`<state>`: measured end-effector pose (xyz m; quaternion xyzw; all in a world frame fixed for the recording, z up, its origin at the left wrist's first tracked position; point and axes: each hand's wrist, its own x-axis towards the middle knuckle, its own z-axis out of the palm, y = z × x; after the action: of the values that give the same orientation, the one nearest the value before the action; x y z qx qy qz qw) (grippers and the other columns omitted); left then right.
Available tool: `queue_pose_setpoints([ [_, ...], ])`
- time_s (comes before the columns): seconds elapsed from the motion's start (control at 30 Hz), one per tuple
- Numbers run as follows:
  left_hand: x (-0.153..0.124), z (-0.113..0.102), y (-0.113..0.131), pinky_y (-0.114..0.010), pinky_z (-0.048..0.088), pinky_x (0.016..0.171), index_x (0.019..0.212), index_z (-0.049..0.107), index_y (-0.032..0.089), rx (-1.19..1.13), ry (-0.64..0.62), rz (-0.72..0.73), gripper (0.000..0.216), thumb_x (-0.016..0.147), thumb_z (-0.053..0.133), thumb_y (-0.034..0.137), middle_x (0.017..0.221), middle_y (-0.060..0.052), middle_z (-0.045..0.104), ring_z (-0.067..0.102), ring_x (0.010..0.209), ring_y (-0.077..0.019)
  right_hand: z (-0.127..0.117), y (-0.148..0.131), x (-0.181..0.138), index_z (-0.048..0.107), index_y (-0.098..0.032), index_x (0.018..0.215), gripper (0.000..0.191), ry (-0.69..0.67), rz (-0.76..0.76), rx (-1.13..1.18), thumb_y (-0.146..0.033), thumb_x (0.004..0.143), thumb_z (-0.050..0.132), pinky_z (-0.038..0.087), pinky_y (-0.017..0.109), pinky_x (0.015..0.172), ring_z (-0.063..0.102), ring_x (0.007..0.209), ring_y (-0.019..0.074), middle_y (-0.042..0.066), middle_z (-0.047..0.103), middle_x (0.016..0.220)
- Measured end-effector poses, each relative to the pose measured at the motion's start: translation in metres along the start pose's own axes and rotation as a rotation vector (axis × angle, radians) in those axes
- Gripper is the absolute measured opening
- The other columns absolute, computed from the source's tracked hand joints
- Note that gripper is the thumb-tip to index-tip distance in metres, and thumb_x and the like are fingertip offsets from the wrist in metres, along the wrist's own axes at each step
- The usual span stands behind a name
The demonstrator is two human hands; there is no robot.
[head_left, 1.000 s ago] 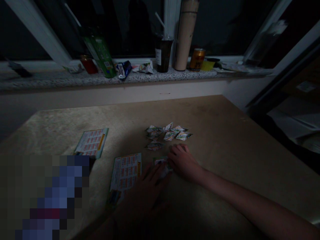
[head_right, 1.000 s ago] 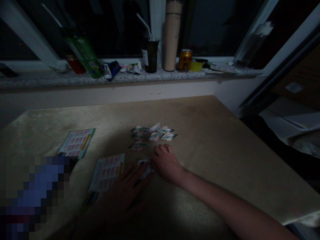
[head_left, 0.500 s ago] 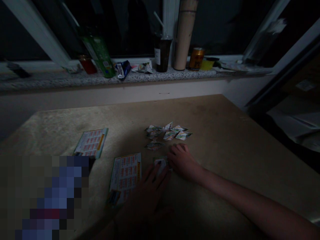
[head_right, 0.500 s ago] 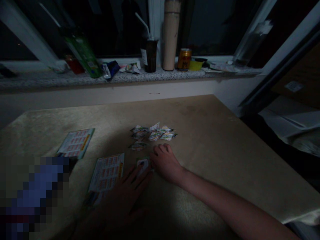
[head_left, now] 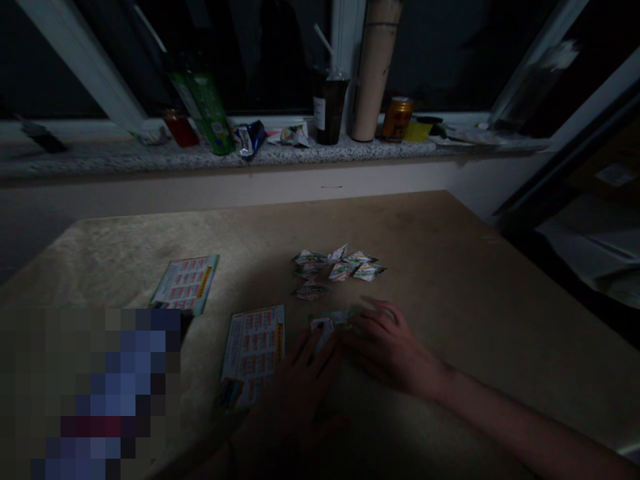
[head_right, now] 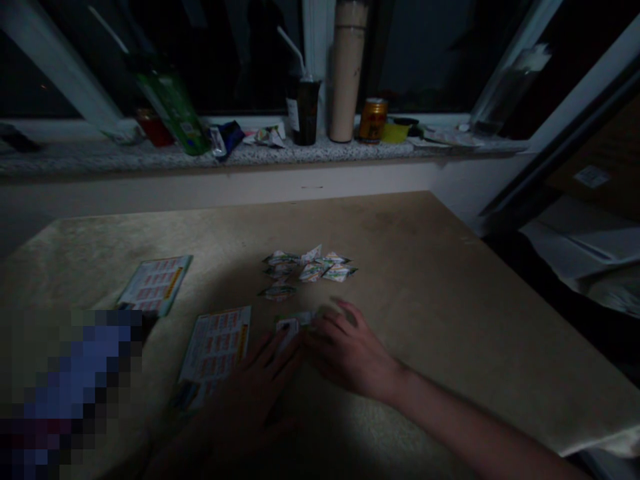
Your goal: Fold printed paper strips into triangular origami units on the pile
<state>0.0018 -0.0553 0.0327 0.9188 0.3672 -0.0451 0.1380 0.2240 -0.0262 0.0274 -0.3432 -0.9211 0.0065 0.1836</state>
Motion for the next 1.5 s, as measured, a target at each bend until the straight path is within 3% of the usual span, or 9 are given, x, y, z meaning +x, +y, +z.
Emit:
queue_pose_setpoints([
  [0.2, 0.002, 0.003, -0.001, -0.050, 0.014, 0.108, 0.142, 0.017, 0.013, 0.004, -0.007, 0.008, 0.078, 0.082, 0.041, 0.057, 0.149, -0.009, 0.008, 0.004, 0.134, -0.0349, -0.003, -0.003, -0.003, 0.056, -0.024, 0.118, 0.035, -0.072, 0.027, 0.050, -0.035, 0.085, 0.052, 0.019, 0.053, 0.106, 0.037, 0.123, 0.0256, 0.010, 0.050, 0.128],
  [0.43, 0.000, 0.001, -0.001, -0.049, 0.014, 0.108, 0.143, 0.014, 0.015, 0.000, -0.043, -0.016, 0.082, 0.080, 0.043, 0.060, 0.150, -0.008, 0.007, 0.005, 0.134, -0.0344, -0.005, 0.000, -0.004, 0.056, -0.027, 0.118, 0.034, -0.058, 0.079, 0.049, -0.032, 0.084, 0.054, 0.019, 0.057, 0.104, 0.028, 0.130, 0.0276, 0.008, 0.036, 0.140],
  [0.87, 0.000, 0.008, -0.005, -0.050, 0.013, 0.107, 0.143, 0.009, 0.019, -0.014, 0.012, 0.014, 0.083, 0.080, 0.041, 0.062, 0.150, -0.006, 0.007, 0.004, 0.134, -0.0343, -0.006, 0.003, -0.004, 0.062, -0.026, 0.110, 0.026, 0.008, 0.114, -0.020, -0.028, 0.086, 0.052, 0.023, 0.057, 0.103, 0.037, 0.124, 0.0258, 0.007, 0.047, 0.132],
  [1.0, 0.001, 0.008, -0.005, -0.050, 0.014, 0.107, 0.143, 0.013, 0.015, -0.018, 0.018, 0.026, 0.085, 0.079, 0.042, 0.063, 0.150, -0.009, 0.006, 0.004, 0.134, -0.0351, -0.004, 0.005, -0.006, 0.063, -0.027, 0.108, 0.024, 0.006, 0.160, -0.010, -0.026, 0.086, 0.053, 0.022, 0.057, 0.103, 0.037, 0.124, 0.0256, 0.006, 0.048, 0.131],
  [1.17, 0.003, 0.005, -0.004, -0.050, 0.014, 0.107, 0.142, 0.018, 0.013, -0.019, -0.002, 0.031, 0.083, 0.079, 0.041, 0.063, 0.149, -0.011, 0.008, 0.006, 0.134, -0.0350, -0.003, 0.007, -0.007, 0.062, -0.027, 0.109, 0.025, -0.010, 0.158, -0.012, -0.027, 0.088, 0.050, 0.019, 0.055, 0.105, 0.035, 0.125, 0.0246, 0.005, 0.047, 0.132],
  [1.5, 0.002, 0.006, -0.004, -0.051, 0.015, 0.107, 0.143, 0.014, 0.014, -0.031, -0.025, 0.018, 0.086, 0.078, 0.043, 0.063, 0.150, -0.010, 0.005, 0.004, 0.134, -0.0357, -0.004, 0.008, -0.007, 0.064, -0.025, 0.106, 0.023, 0.043, 0.168, -0.036, -0.027, 0.086, 0.052, 0.022, 0.055, 0.104, 0.040, 0.122, 0.0249, 0.006, 0.050, 0.129],
])
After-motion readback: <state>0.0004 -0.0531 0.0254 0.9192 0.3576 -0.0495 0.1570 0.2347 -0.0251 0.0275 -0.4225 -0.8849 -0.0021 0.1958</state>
